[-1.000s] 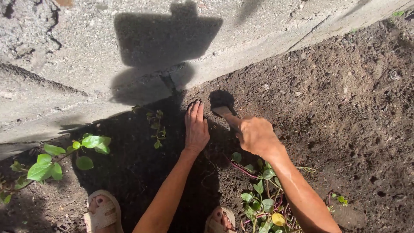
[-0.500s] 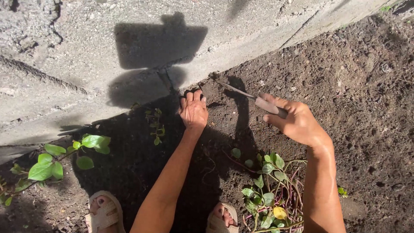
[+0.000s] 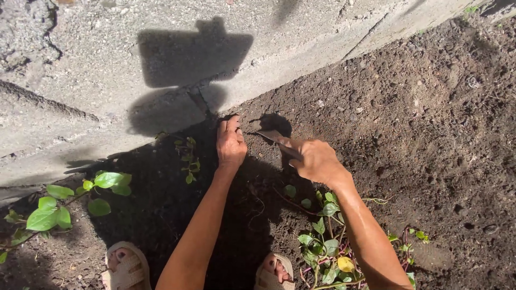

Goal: Planting plant cuttings in a garden bed by digging holes with a hand tool and firming the soil by hand.

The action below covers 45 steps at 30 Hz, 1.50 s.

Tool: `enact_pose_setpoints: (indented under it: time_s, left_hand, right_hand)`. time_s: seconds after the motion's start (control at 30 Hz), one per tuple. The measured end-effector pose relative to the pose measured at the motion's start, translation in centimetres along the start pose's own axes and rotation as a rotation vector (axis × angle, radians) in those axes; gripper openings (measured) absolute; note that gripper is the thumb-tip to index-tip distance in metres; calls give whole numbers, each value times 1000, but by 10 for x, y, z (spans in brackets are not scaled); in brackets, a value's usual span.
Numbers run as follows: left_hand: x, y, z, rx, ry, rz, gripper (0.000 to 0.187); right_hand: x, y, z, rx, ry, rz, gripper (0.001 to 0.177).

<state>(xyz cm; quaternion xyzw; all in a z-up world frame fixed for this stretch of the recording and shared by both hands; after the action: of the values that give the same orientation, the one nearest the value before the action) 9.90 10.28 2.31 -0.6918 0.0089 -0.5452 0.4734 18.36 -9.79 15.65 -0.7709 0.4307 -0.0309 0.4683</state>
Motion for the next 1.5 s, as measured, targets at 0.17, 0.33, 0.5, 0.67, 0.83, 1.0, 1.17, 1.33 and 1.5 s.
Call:
enact_pose_setpoints:
  time_s: [0.17,0.33,0.5,0.67,0.83,1.0,1.17,1.33,1.5]
  left_hand:
    - [-8,8,-4,-122,10,-33,44]
    - [-6,7,-1,-170,37,-24,49]
    - [6,1,-5,-185,76,-21,53]
    - [5,1,-8,-156,22,-45,49]
    - [3,0,-5,-188,13,-29,51]
    - [-1,6,-11,-208,47,7,50]
    - [-2,6,-10,-239,24,12,51]
    - [1,10,-13,-227,-31,77,52]
    - [0,12,-11,-244,-51,87,53]
  right_hand:
    - [32,-34,-27,146,-178,778,43]
    - [-10,-108,-86,131,-178,361,25]
    - [-32,-72,-20,-2,-131,-112,37]
    - [-18,0,57,-58,-81,-337,33]
    - [31,24,29,-26,48,-75,28]
    - [-9,-65,-39,2,91,498,42]
    - [-9,-112,-67,100,4,483,47]
    - [-19,-72,-22,-27,27,104,46]
    - [-10,-6,27,-21,-69,-292,54]
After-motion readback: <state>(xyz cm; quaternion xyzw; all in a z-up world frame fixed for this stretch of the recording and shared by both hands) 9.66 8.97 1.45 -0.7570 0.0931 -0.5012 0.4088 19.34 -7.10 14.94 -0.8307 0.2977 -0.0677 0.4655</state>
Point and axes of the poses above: each hand's wrist, its own z-axis towards the middle knuckle, its own y-axis out of the palm, x = y × z, the point moved 7 cm from there along z, towards the middle knuckle, and after that the axes turned 5 degrees about -x, right-handed, at the moved point
